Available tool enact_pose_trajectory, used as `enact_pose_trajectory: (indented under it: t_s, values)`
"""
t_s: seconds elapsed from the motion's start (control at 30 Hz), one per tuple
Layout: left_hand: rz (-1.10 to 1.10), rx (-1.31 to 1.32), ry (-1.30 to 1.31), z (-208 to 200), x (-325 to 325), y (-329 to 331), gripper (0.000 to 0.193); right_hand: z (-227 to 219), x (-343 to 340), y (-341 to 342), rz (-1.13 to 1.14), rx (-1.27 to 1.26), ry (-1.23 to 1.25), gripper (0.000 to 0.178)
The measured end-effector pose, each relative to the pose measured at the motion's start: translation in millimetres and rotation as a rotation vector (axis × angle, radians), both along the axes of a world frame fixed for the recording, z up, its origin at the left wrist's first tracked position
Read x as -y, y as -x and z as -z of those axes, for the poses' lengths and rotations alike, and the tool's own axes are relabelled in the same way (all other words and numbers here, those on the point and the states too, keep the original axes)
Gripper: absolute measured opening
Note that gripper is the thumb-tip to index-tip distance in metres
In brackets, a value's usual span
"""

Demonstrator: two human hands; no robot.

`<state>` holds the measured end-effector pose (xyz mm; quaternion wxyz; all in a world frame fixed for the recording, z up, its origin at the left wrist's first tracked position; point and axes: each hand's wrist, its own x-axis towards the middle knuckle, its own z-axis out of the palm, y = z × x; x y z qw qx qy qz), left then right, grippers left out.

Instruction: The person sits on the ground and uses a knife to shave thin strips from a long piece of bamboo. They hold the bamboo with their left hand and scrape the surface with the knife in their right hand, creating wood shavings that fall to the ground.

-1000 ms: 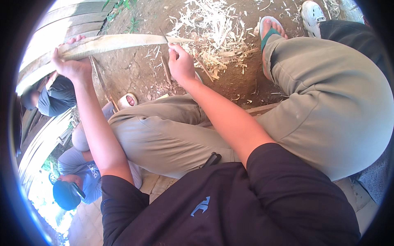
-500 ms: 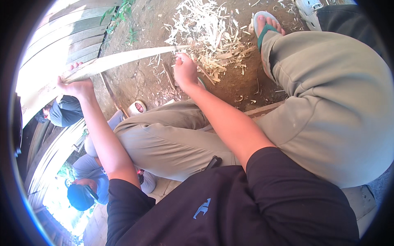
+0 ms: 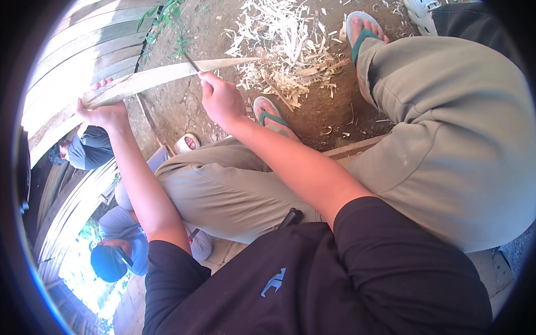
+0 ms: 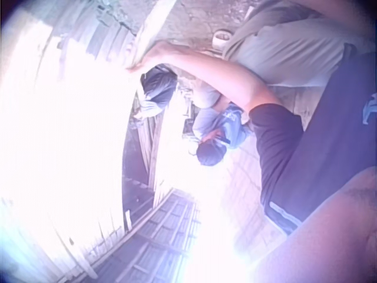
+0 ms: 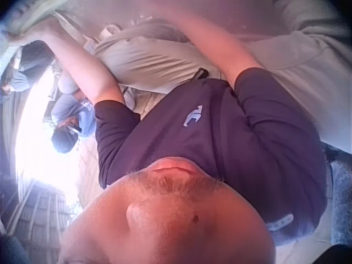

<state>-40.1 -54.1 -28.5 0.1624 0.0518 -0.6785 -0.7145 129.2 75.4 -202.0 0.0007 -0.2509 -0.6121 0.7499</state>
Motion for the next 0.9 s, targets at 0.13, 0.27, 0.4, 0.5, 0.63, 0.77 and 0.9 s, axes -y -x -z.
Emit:
enact_pose_trajectory:
  t_s: [0.13,0.27,0.4,0.5,0.63,0.77,0.9]
  values:
    - [-0.008,-0.009,-0.009,-3.0,-1.5,8.1,0.059,55.8,-5.5,-5.3,0.070,0.154,-0.051,0.026]
    - [-0.030,-0.012,0.025,0.5,-5.0,1.0,0.059,43.0,-12.2,-10.0,-0.022,0.099,0.016,0.027]
    - [0.003,0.009,-0.009,-0.4,-1.4,8.7,0.059,36.3,6.5,-9.9,0.064,-0.092,-0.094,0.027]
    - [0.001,-0.020,0.006,-0.9,2.1,7.8,0.058,75.7,-18.1,-13.1,0.039,0.356,-0.021,0.027]
    - [-0.044,-0.044,0.015,1.8,-12.7,3.8,0.056,64.5,-21.9,-8.0,0.029,0.085,0.000,0.024]
    - [0.072,0.000,-0.045,-0.3,1.9,10.0,0.051,46.9,-5.0,-10.0,0.003,-0.046,-0.033,0.023]
    - [-0.034,-0.078,0.004,-2.9,-25.9,1.0,0.050,106.9,-27.1,-24.4,0.069,0.282,-0.113,0.024]
